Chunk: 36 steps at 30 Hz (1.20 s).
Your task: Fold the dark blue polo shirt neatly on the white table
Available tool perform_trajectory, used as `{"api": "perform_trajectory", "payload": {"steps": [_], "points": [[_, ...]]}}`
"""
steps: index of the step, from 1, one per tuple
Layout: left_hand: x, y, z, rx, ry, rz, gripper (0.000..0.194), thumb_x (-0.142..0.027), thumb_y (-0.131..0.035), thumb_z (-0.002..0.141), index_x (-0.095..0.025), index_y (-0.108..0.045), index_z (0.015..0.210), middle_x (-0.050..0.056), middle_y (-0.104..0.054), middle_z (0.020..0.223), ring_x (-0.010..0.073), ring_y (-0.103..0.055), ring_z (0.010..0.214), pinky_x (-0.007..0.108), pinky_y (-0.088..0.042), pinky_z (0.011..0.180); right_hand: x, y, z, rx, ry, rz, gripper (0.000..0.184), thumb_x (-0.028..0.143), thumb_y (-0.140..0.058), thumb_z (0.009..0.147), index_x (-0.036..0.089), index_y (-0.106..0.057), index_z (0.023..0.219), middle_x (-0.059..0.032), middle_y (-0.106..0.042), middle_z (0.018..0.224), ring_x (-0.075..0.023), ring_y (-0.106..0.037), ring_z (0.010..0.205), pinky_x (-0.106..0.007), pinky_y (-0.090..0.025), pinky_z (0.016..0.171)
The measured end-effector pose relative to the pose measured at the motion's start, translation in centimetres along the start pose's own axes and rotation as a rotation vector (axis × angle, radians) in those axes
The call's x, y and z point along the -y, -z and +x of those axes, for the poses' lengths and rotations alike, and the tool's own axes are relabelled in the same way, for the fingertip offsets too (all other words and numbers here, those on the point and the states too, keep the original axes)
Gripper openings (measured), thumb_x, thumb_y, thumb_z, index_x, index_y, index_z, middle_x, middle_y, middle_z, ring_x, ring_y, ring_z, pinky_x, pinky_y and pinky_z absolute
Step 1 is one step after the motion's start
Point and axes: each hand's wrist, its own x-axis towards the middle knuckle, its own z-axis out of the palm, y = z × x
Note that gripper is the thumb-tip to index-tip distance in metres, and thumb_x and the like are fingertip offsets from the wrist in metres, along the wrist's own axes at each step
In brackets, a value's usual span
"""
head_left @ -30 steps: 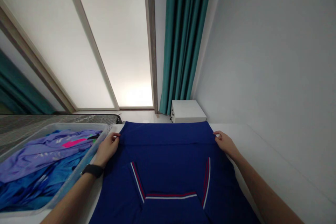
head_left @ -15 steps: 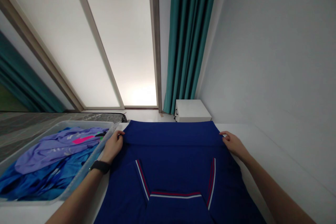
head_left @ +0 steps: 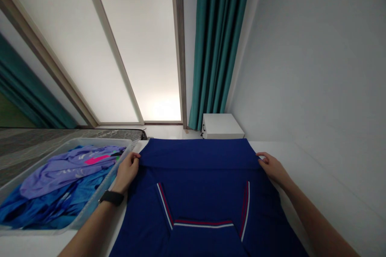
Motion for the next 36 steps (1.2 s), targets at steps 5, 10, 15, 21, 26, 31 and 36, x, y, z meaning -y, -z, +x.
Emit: {"api": "perform_trajectory", "payload": {"steps": [5,10,15,21,26,31,36], "points": [[0.1,-0.1,-0.4,0.081,-0.033,0.111,0.028,-0.036,-0.040,0.087,-0.022,-0.062,0.098,0.004,-0.070,0.081,0.0227,-0.066,0.076,0.028,-0.045,0.065,0.1,-0.2,-0.9,-0.048,0.024,0.016,0.035,0.043,-0.045,0.079,0.022,-0.063,0.100,0.0034,-0.052,0.055,-0.0187,-0.053,0.054,-0.029,-0.037,0.056],[-0.1,-0.3,-0.5,0.091,-0.095,0.179,0.030,-0.036,-0.037,0.088,-0.021,-0.061,0.099,0.007,-0.072,0.093,0.0246,-0.067,0.081,0.031,-0.046,0.071,0.2,-0.3,-1.6,-0.097,0.023,0.041,0.038,0.044,-0.043,0.079,0.021,-0.063,0.101,0.0015,-0.055,0.059,-0.0189,-0.055,0.056,-0.030,-0.040,0.058],[0.2,-0.3,-0.5,0.055,-0.115,0.150,0.030,-0.035,-0.036,0.086,-0.020,-0.061,0.097,0.008,-0.071,0.094,0.0252,-0.067,0.085,0.031,-0.047,0.075,0.4,-0.5,-1.8,-0.105,0.038,-0.014,0.038,0.042,-0.042,0.079,0.020,-0.065,0.100,0.0000,-0.058,0.062,-0.0191,-0.057,0.057,-0.030,-0.041,0.059],[0.0,-0.1,-0.6,0.045,-0.107,0.083,0.029,-0.033,-0.036,0.084,-0.020,-0.061,0.094,0.008,-0.071,0.090,0.0244,-0.067,0.082,0.031,-0.048,0.074,0.1,-0.8,-1.5,-0.121,0.060,0.000,0.031,0.038,-0.043,0.080,0.023,-0.068,0.091,-0.0041,-0.070,0.081,-0.0219,-0.064,0.074,-0.032,-0.045,0.071],[-0.6,1.2,0.2,0.039,-0.130,0.012,0.030,-0.029,-0.033,0.083,-0.018,-0.059,0.093,0.006,-0.067,0.080,0.0234,-0.065,0.076,0.031,-0.048,0.067,0.5,0.3,-1.0,-0.068,0.047,0.095,0.037,0.038,-0.040,0.079,0.019,-0.070,0.088,-0.0051,-0.069,0.072,-0.0212,-0.061,0.065,-0.031,-0.043,0.063],[-0.2,1.4,0.5,0.069,-0.199,0.083,0.024,-0.023,-0.033,0.083,-0.018,-0.056,0.088,0.005,-0.065,0.077,0.0230,-0.065,0.076,0.032,-0.048,0.069,0.6,0.5,-1.0,-0.030,0.048,0.080,0.037,0.037,-0.039,0.074,0.018,-0.069,0.084,-0.0015,-0.060,0.059,-0.0186,-0.053,0.055,-0.029,-0.038,0.055],[0.9,0.3,-0.5,0.080,-0.295,0.226,0.024,-0.021,-0.035,0.085,-0.017,-0.057,0.092,0.011,-0.065,0.091,0.0255,-0.065,0.087,0.035,-0.049,0.081,0.1,-0.2,-1.5,-0.026,0.106,0.009,0.034,0.037,-0.042,0.073,0.021,-0.065,0.092,0.0043,-0.048,0.054,-0.0173,-0.049,0.051,-0.029,-0.037,0.056]]}}
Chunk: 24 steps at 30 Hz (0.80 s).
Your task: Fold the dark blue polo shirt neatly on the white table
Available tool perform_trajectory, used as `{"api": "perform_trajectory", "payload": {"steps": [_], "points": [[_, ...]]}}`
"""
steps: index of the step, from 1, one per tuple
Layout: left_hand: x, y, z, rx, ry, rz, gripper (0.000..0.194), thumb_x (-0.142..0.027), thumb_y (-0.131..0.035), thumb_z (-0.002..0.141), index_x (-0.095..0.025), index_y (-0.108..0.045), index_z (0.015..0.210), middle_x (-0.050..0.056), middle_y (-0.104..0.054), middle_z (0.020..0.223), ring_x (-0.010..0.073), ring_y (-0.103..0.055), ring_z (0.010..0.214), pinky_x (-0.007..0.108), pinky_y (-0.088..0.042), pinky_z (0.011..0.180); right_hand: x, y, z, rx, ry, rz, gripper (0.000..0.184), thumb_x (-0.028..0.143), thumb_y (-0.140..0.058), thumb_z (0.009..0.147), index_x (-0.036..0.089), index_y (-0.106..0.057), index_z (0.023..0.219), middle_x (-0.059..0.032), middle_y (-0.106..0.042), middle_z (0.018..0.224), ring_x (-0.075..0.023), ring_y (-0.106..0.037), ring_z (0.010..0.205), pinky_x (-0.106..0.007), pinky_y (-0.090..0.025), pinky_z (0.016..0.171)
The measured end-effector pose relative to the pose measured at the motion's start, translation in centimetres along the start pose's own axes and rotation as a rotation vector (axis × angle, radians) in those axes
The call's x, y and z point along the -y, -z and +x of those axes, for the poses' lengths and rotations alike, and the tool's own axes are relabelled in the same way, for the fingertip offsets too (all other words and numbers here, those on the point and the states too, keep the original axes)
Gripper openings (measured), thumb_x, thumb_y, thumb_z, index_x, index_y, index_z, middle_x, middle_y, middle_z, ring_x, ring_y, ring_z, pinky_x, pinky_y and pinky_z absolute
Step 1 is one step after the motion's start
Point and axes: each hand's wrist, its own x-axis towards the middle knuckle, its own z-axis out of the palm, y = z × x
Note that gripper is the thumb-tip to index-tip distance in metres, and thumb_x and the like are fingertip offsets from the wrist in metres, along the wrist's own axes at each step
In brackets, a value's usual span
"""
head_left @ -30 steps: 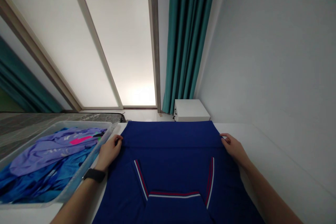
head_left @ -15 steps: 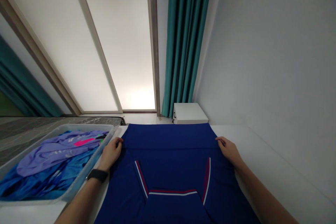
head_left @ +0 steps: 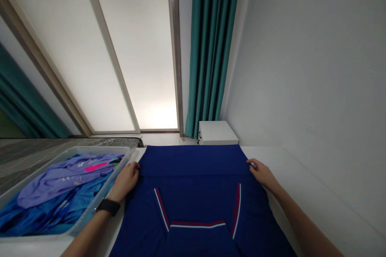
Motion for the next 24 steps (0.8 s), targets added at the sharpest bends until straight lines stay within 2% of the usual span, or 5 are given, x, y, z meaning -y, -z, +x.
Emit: {"api": "perform_trajectory", "payload": {"steps": [5,9,16,19,24], "points": [[-1.7,0.1,-0.5,-0.146,-0.157,0.160,0.034,-0.027,-0.038,0.088,-0.014,-0.058,0.112,0.016,-0.059,0.107,0.0308,-0.057,0.102,0.044,-0.046,0.092,-0.7,0.1,-0.6,-0.024,0.025,-0.022,0.039,0.041,-0.043,0.077,0.020,-0.063,0.103,0.0036,-0.052,0.058,-0.0184,-0.053,0.054,-0.030,-0.039,0.058],[-5.7,0.2,0.7,-0.120,-0.301,0.096,0.031,-0.028,-0.041,0.090,-0.019,-0.059,0.113,0.012,-0.059,0.112,0.0297,-0.054,0.107,0.044,-0.045,0.093,-0.7,0.5,-1.1,-0.031,0.017,0.023,0.040,0.043,-0.041,0.080,0.020,-0.063,0.104,0.0010,-0.059,0.062,-0.0195,-0.058,0.059,-0.030,-0.043,0.060],[-18.0,-1.6,5.0,0.120,-0.619,-0.083,0.028,-0.020,-0.037,0.094,-0.022,-0.060,0.110,0.008,-0.062,0.111,0.0247,-0.055,0.104,0.041,-0.044,0.087,-0.2,0.2,-1.3,-0.097,0.000,0.017,0.040,0.036,-0.035,0.085,0.018,-0.065,0.105,-0.0004,-0.061,0.061,-0.0196,-0.058,0.058,-0.030,-0.042,0.061],[-23.9,-3.4,7.6,0.195,-0.760,-0.111,0.027,-0.018,-0.038,0.094,-0.021,-0.061,0.108,0.007,-0.063,0.110,0.0231,-0.055,0.105,0.039,-0.043,0.093,-0.1,-0.1,-1.3,-0.129,0.019,0.026,0.038,0.033,-0.035,0.085,0.017,-0.064,0.105,-0.0006,-0.060,0.062,-0.0190,-0.057,0.058,-0.030,-0.042,0.062],[-33.4,-7.6,11.9,0.294,-0.864,-0.053,0.030,-0.014,-0.040,0.093,-0.021,-0.061,0.113,0.008,-0.062,0.112,0.0225,-0.055,0.108,0.038,-0.042,0.097,0.5,-0.4,-1.3,-0.131,0.022,0.144,0.035,0.033,-0.042,0.086,0.017,-0.061,0.110,0.0004,-0.060,0.067,-0.0164,-0.054,0.056,-0.028,-0.042,0.060]]}}
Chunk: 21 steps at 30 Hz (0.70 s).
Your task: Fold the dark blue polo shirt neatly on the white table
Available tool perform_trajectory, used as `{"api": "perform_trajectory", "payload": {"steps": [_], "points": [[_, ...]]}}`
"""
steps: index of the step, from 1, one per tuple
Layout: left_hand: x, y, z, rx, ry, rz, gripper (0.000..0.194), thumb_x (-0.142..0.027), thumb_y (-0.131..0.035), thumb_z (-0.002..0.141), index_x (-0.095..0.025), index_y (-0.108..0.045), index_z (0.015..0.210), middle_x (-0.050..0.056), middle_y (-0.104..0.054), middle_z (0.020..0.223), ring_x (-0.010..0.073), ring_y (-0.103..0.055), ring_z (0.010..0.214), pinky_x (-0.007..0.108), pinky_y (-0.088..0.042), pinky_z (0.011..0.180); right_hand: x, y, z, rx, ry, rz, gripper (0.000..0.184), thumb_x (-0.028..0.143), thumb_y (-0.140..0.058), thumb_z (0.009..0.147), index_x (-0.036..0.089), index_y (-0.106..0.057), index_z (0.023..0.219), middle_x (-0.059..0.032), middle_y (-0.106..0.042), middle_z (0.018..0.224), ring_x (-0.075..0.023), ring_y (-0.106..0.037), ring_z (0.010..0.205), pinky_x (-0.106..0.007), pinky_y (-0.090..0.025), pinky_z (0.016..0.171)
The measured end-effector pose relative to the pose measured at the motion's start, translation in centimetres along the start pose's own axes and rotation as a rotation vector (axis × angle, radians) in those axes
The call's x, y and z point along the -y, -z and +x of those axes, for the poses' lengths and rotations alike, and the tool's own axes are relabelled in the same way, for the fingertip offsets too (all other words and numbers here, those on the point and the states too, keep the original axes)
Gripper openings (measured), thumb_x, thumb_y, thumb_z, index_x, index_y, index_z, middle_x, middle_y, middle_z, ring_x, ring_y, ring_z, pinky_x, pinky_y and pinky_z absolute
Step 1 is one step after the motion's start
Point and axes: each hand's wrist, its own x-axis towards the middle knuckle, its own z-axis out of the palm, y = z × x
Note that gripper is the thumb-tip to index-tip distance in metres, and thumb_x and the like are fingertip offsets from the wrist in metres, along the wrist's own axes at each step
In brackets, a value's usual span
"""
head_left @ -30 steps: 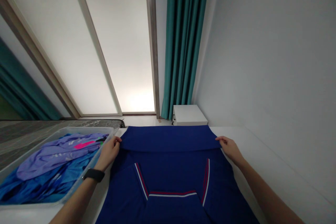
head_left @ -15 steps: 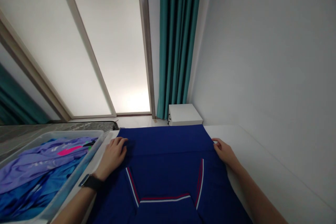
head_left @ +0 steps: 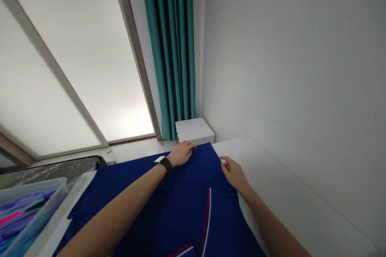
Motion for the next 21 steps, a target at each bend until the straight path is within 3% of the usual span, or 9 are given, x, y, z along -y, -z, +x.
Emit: {"api": "perform_trajectory", "payload": {"steps": [4,8,10,13,18,21], "points": [[-1.4,-2.2,6.6,0.045,-0.033,-0.008,0.036,-0.017,-0.036,0.095,-0.023,-0.059,0.121,0.010,-0.060,0.117,0.0246,-0.054,0.111,0.041,-0.044,0.095,0.3,-0.2,-0.1,0.033,-0.003,0.003,0.033,0.030,-0.045,0.087,0.019,-0.060,0.114,0.0013,-0.061,0.070,-0.0151,-0.052,0.055,-0.027,-0.041,0.059],[-1.5,-4.2,10.7,0.130,-0.065,-0.042,0.030,-0.018,-0.041,0.091,-0.022,-0.065,0.109,0.010,-0.062,0.114,0.0249,-0.057,0.108,0.039,-0.045,0.093,0.3,-0.3,-0.1,0.015,-0.035,-0.070,0.030,0.026,-0.045,0.088,0.019,-0.060,0.114,0.0009,-0.060,0.070,-0.0158,-0.053,0.058,-0.027,-0.040,0.061],[-1.1,-4.9,11.8,0.181,-0.076,-0.076,0.025,-0.017,-0.046,0.087,-0.020,-0.066,0.101,0.008,-0.066,0.106,0.0229,-0.060,0.100,0.035,-0.048,0.088,0.4,-0.3,-0.2,0.024,-0.037,-0.078,0.030,0.022,-0.045,0.089,0.020,-0.060,0.114,0.0009,-0.061,0.070,-0.0157,-0.054,0.060,-0.028,-0.040,0.063],[-0.3,-5.7,12.8,0.231,-0.089,-0.133,0.028,-0.015,-0.049,0.082,-0.019,-0.064,0.105,0.006,-0.070,0.102,0.0199,-0.063,0.091,0.030,-0.049,0.082,1.2,-0.2,-0.3,0.049,0.004,-0.037,0.031,0.018,-0.048,0.087,0.021,-0.060,0.115,-0.0009,-0.064,0.080,-0.0162,-0.057,0.070,-0.028,-0.043,0.069],[0.5,-6.0,13.3,0.248,-0.138,-0.210,0.031,-0.010,-0.048,0.077,-0.020,-0.065,0.101,0.002,-0.071,0.103,0.0179,-0.063,0.095,0.027,-0.048,0.085,3.0,0.3,-0.7,0.159,0.182,-0.021,0.027,0.011,-0.050,0.086,0.022,-0.065,0.106,-0.0042,-0.066,0.095,-0.0191,-0.058,0.089,-0.034,-0.044,0.085],[0.6,-5.9,13.5,0.234,-0.144,-0.239,0.025,-0.013,-0.048,0.078,-0.020,-0.066,0.094,0.002,-0.071,0.097,0.0176,-0.063,0.090,0.026,-0.048,0.081,3.3,0.8,-0.6,0.117,0.240,-0.042,0.024,0.011,-0.049,0.088,0.022,-0.066,0.100,-0.0056,-0.065,0.094,-0.0213,-0.056,0.093,-0.037,-0.043,0.087]]}}
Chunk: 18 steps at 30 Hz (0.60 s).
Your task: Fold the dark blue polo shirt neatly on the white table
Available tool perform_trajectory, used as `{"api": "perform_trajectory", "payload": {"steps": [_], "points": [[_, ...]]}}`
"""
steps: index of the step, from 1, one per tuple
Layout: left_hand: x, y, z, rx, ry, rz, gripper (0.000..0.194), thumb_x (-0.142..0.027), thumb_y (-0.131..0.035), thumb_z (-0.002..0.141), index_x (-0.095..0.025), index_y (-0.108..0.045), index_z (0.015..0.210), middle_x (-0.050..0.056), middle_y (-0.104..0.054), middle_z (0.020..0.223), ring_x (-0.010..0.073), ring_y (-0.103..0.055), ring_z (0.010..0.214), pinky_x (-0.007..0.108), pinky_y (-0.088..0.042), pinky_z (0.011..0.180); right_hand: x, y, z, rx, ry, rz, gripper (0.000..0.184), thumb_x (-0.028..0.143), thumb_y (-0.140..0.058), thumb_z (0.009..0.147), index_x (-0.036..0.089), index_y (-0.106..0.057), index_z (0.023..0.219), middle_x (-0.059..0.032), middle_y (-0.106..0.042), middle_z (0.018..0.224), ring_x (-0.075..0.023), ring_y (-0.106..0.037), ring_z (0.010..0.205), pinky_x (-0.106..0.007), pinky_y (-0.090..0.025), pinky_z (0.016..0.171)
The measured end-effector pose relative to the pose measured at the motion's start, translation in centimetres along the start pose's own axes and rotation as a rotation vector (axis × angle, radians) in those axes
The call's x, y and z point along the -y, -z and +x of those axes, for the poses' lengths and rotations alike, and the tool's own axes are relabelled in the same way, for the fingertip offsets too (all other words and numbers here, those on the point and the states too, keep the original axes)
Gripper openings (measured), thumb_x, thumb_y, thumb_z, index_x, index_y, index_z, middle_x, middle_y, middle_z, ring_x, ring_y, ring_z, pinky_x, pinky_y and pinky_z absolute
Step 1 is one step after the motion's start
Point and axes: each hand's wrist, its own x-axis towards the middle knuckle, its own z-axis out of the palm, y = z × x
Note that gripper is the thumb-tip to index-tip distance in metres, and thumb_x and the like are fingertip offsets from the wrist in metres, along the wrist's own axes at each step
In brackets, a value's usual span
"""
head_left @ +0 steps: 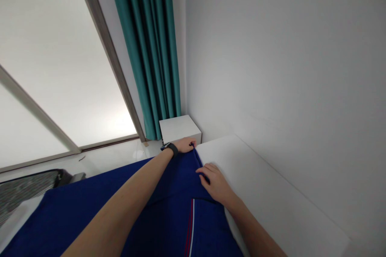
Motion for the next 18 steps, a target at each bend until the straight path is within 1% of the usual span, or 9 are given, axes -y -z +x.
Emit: {"api": "perform_trajectory", "payload": {"steps": [2,4,6,8,10,14,18], "points": [[-0.01,-0.01,0.07,-0.013,0.000,-0.013,0.023,-0.015,-0.048,0.080,-0.020,-0.066,0.094,0.002,-0.071,0.096,0.0172,-0.063,0.088,0.026,-0.048,0.079,-0.15,0.29,0.14,-0.080,-0.013,0.021,0.022,0.013,-0.048,0.089,0.022,-0.066,0.098,-0.0061,-0.063,0.091,-0.0217,-0.055,0.092,-0.037,-0.043,0.087],[-0.04,-0.10,0.06,-0.020,0.006,-0.017,0.021,-0.018,-0.048,0.082,-0.019,-0.066,0.094,0.002,-0.071,0.095,0.0170,-0.063,0.086,0.026,-0.048,0.078,-0.35,0.44,0.29,-0.137,-0.078,0.103,0.021,0.016,-0.048,0.089,0.022,-0.067,0.097,-0.0054,-0.062,0.089,-0.0199,-0.056,0.088,-0.034,-0.045,0.083],[-0.08,-0.25,-0.03,-0.022,0.014,-0.010,0.020,-0.018,-0.048,0.082,-0.019,-0.066,0.092,0.002,-0.071,0.094,0.0173,-0.063,0.086,0.026,-0.047,0.078,-0.51,0.41,0.41,-0.141,-0.161,0.211,0.022,0.020,-0.047,0.089,0.021,-0.066,0.099,-0.0044,-0.062,0.090,-0.0172,-0.057,0.081,-0.030,-0.047,0.075],[-0.10,-0.39,-0.20,-0.025,0.024,0.001,0.020,-0.018,-0.048,0.083,-0.019,-0.066,0.091,0.003,-0.071,0.095,0.0178,-0.063,0.086,0.027,-0.047,0.078,-0.64,0.24,0.42,-0.126,-0.218,0.261,0.023,0.021,-0.046,0.089,0.021,-0.065,0.101,-0.0041,-0.062,0.092,-0.0157,-0.058,0.075,-0.028,-0.047,0.070],[-0.14,-0.48,-0.39,-0.036,0.038,0.013,0.021,-0.018,-0.047,0.084,-0.019,-0.066,0.093,0.004,-0.071,0.096,0.0184,-0.063,0.087,0.027,-0.047,0.078,-0.79,0.03,0.31,-0.110,-0.228,0.208,0.023,0.020,-0.045,0.087,0.020,-0.065,0.098,-0.0047,-0.062,0.092,-0.0162,-0.058,0.076,-0.028,-0.047,0.071],[-0.32,-0.54,-0.58,-0.060,0.059,0.028,0.022,-0.019,-0.046,0.086,-0.019,-0.065,0.095,0.005,-0.071,0.097,0.0189,-0.063,0.087,0.028,-0.047,0.079,-0.99,-0.33,-0.01,-0.075,-0.246,0.029,0.022,0.017,-0.040,0.088,0.020,-0.061,0.094,-0.0043,-0.065,0.086,-0.0180,-0.061,0.078,-0.029,-0.044,0.074],[-0.51,-0.64,-0.31,-0.078,0.060,0.032,0.023,-0.015,-0.045,0.085,-0.018,-0.066,0.093,0.005,-0.071,0.098,0.0196,-0.063,0.090,0.029,-0.048,0.081,-0.80,-0.54,-0.19,-0.047,-0.375,-0.151,0.023,0.019,-0.039,0.091,0.020,-0.055,0.107,-0.0023,-0.065,0.074,-0.0182,-0.061,0.066,-0.026,-0.037,0.062]]}}
